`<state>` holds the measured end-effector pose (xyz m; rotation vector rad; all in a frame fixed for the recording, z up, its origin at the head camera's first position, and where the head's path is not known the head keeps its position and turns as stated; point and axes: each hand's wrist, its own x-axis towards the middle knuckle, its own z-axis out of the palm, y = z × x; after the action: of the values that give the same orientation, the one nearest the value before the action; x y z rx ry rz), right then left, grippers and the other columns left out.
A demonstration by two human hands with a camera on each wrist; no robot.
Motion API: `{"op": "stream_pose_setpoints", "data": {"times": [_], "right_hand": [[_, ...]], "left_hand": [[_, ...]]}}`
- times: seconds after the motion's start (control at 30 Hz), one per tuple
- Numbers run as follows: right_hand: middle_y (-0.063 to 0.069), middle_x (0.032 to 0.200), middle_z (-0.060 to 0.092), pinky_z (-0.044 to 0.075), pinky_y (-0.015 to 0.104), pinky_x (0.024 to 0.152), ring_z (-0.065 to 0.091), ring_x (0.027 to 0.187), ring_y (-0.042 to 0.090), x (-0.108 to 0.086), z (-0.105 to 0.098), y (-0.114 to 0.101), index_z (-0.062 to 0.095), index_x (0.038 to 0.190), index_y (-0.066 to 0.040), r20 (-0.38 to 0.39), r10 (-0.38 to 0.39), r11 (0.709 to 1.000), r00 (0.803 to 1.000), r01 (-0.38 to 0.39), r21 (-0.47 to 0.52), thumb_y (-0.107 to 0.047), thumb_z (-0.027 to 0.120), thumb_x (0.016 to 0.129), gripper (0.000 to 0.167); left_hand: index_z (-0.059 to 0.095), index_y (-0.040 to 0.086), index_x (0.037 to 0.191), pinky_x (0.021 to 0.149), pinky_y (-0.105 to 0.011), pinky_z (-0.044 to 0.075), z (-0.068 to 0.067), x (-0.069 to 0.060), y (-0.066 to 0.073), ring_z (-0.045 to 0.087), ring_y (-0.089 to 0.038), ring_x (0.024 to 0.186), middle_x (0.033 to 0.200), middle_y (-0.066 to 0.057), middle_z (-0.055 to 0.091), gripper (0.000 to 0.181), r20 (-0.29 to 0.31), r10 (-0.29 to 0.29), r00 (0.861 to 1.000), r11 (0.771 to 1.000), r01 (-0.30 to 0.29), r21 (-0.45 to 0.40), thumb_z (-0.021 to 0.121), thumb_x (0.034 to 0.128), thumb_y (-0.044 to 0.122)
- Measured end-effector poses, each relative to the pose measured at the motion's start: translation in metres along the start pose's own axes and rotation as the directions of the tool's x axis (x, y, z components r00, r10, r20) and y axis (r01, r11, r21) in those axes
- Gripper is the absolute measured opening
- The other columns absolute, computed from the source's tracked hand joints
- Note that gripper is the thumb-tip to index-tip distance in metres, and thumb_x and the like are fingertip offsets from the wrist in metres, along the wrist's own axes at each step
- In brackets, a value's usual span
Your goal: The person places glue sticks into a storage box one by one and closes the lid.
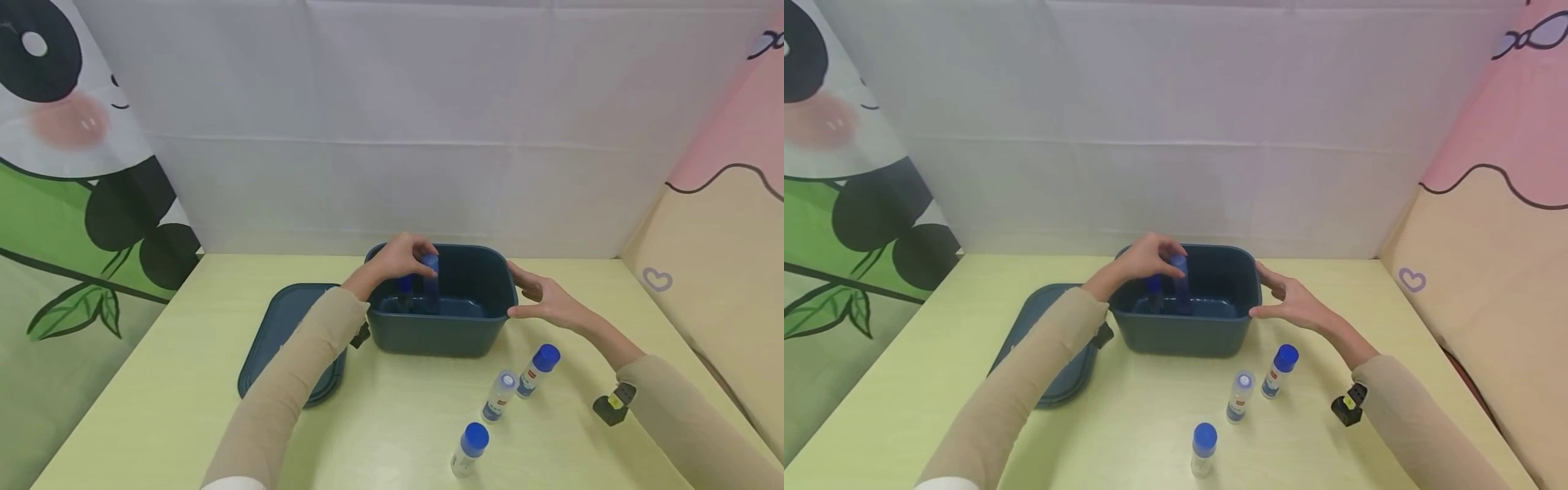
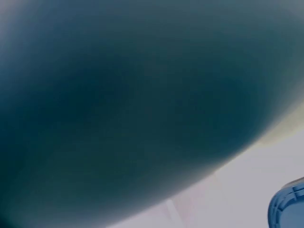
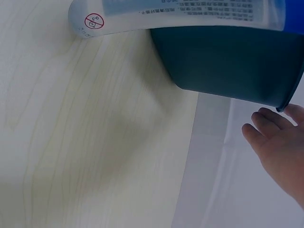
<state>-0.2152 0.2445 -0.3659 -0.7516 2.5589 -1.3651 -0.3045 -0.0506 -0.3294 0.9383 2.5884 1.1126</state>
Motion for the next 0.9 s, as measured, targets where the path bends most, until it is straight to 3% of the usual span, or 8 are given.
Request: {"op": "stream_pose_setpoints", "data": {"times": [0.3,0.5,0.67,0.9], "right_hand": [[0.021,0.148,0.014,0.022,0.056,0.102,0.021,0.131,0.043,0.000,0.001,0.001,0.011,0.145,-0.003,0.002,-0.004,1.000,1.000,0.004,0.010,-0.013,0.066,0.082,0.084],[0.021,0.148,0.014,0.023,0.056,0.102,0.021,0.131,0.044,-0.001,0.001,0.000,0.012,0.145,-0.003,0.002,-0.010,1.000,1.000,0.010,0.009,-0.012,0.065,0.082,0.083],[0.022,0.148,0.014,0.023,0.056,0.102,0.021,0.131,0.044,-0.002,0.001,-0.001,0.012,0.145,-0.003,0.004,-0.012,1.000,1.000,0.012,0.010,-0.013,0.065,0.082,0.084],[0.021,0.148,0.014,0.023,0.056,0.102,0.021,0.131,0.043,-0.002,0.002,0.001,0.012,0.145,-0.004,0.001,-0.009,1.000,1.000,0.009,0.011,-0.013,0.065,0.082,0.083]], "left_hand": [[0.064,0.001,0.107,0.084,-0.031,0.048,-0.001,-0.004,-0.017,0.059,-0.023,0.097,0.104,-0.012,0.064,0.038,-0.057,-0.079,0.995,0.994,0.074,-0.085,0.076,0.0716,0.008],[0.064,-0.001,0.107,0.089,-0.034,0.046,0.001,-0.007,-0.014,0.057,-0.025,0.103,0.108,-0.014,0.063,0.036,-0.035,-0.138,0.990,0.979,0.130,-0.159,0.075,0.0729,0.006],[0.064,0.001,0.108,0.089,-0.034,0.045,0.003,-0.008,-0.011,0.057,-0.023,0.101,0.108,-0.013,0.063,0.036,-0.036,-0.213,0.976,0.961,0.203,-0.187,0.073,0.0736,0.005],[0.064,0.002,0.111,0.091,-0.034,0.044,0.008,-0.008,-0.009,0.055,-0.023,0.104,0.111,-0.012,0.062,0.038,-0.030,-0.226,0.974,0.957,0.216,-0.195,0.073,0.0749,0.005]]}}
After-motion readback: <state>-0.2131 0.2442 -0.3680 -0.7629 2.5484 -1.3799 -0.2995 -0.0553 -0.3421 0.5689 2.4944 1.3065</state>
